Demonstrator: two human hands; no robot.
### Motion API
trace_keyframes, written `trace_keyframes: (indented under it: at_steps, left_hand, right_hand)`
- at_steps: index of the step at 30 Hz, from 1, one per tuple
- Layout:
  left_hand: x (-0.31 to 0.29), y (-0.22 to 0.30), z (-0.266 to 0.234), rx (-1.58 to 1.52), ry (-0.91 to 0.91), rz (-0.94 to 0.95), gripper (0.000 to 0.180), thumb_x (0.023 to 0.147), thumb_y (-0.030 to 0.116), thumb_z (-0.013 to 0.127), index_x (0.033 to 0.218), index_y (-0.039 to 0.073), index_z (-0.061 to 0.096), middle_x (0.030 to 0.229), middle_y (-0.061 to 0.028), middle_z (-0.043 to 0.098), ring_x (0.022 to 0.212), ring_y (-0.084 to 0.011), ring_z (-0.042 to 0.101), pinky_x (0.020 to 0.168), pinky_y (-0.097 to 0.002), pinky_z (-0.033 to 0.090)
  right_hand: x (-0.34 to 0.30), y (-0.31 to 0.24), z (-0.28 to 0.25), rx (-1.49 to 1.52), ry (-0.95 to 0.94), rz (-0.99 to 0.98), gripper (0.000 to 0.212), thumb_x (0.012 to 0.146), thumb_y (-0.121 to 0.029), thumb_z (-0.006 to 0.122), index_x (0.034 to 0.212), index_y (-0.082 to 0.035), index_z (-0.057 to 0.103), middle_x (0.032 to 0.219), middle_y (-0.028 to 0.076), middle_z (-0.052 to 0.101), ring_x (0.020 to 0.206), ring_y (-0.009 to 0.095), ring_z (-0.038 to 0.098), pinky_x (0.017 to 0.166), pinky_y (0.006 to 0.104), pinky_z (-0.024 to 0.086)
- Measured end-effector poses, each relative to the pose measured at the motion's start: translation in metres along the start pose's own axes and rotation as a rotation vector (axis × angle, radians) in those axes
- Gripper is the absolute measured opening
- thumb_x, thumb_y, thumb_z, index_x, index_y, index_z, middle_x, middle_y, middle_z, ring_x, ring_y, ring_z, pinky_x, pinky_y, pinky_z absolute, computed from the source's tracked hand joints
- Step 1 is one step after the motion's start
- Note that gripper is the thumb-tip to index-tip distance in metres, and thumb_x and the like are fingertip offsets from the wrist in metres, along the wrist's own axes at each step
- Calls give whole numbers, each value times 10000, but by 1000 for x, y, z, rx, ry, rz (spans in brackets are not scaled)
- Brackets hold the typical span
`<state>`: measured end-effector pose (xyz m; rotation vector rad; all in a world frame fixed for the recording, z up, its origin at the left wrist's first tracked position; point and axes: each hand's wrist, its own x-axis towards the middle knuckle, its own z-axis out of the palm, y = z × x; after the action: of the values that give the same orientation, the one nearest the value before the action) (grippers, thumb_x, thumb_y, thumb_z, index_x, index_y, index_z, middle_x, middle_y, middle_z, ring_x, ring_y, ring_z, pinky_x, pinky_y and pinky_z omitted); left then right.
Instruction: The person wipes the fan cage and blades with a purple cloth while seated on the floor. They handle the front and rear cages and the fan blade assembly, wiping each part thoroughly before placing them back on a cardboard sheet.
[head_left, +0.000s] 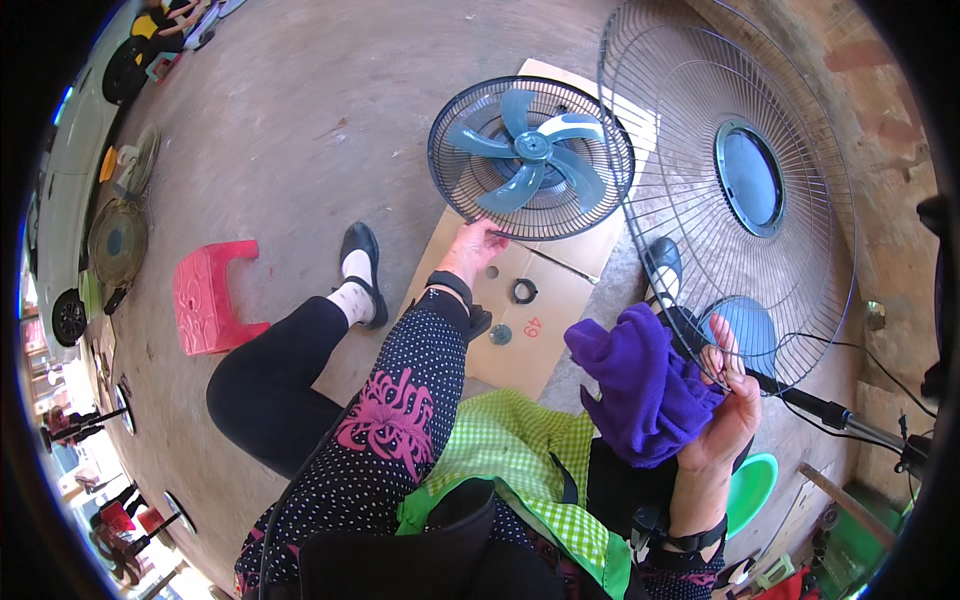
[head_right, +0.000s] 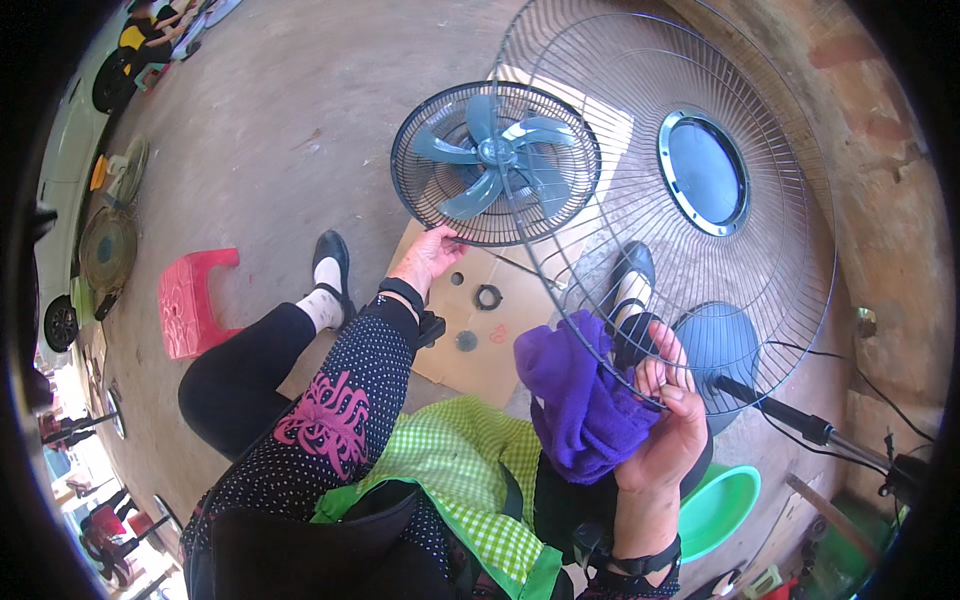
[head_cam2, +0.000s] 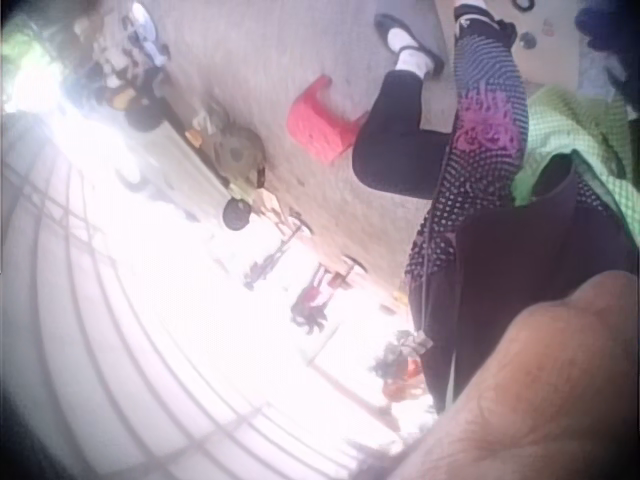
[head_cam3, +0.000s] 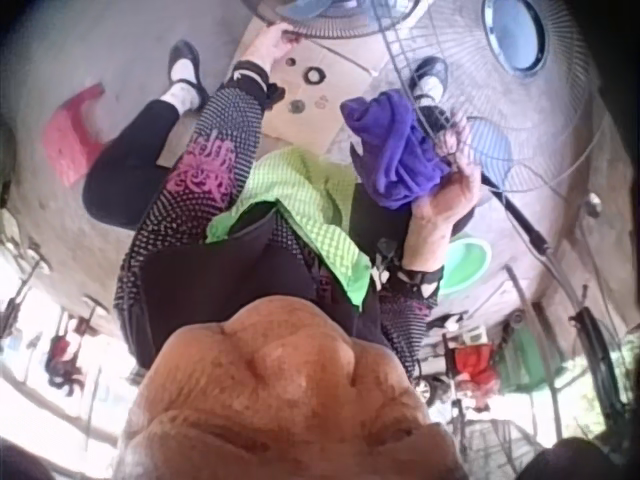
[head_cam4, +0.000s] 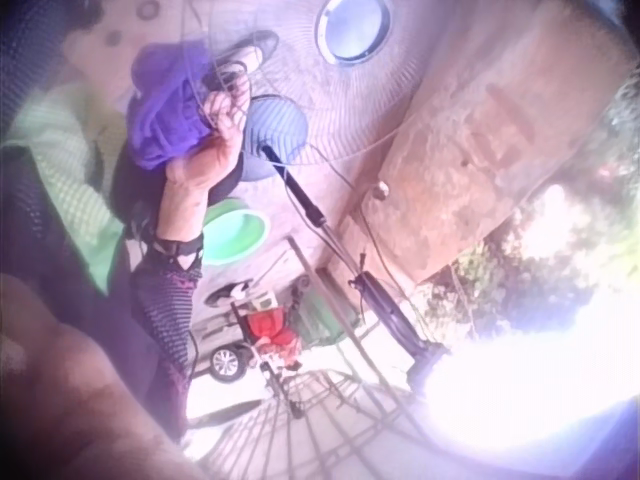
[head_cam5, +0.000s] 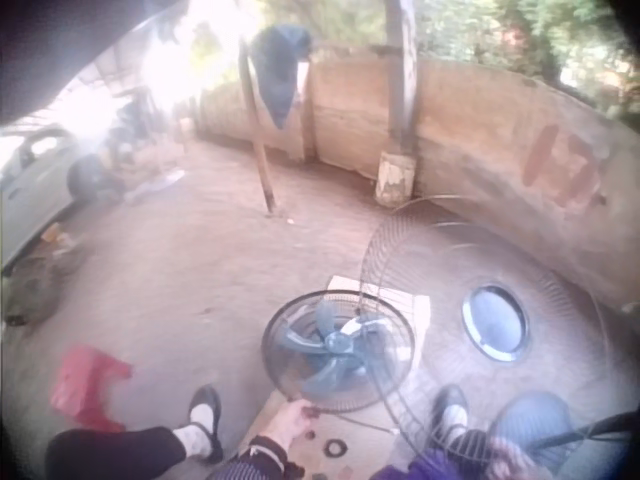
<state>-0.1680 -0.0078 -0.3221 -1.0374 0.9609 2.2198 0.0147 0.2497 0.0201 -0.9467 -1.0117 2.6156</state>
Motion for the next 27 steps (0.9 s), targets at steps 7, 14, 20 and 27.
trace_keyframes:
  at_steps: [7,14,20,27]
  left_hand:
    - [28,-31,-13,82,-10,-88,221,891,81,669,1074,53,547,1032,-176,658,960,-320,645,847,-444,558]
    - [-34,-20,12,830,174,-236,586,875,472,741,1219,24,587,1050,-143,682,857,-265,708,717,-382,566]
    - [-170,-8,80,747,-838,0,794,872,295,769,1505,89,336,1346,-79,574,1169,-205,596,984,-365,490]
    - [-290,-53,104,662,-862,116,715,852,84,776,1465,54,409,1344,-39,566,1233,-134,515,1068,-332,422]
  right_hand:
    - [-4,0,5,-103,-22,15,744,709,-150,577,1370,149,408,863,41,509,751,128,435,736,222,389]
    - [1,2,4,-103,-114,37,703,764,-128,584,1372,164,386,842,35,475,748,97,445,712,192,403]
    - [4,10,-4,-26,-129,109,600,823,-112,564,1382,66,441,853,14,510,802,116,487,775,228,423]
    - [14,22,-14,74,-360,222,572,836,-110,572,1379,26,457,888,28,573,874,135,552,851,257,466]
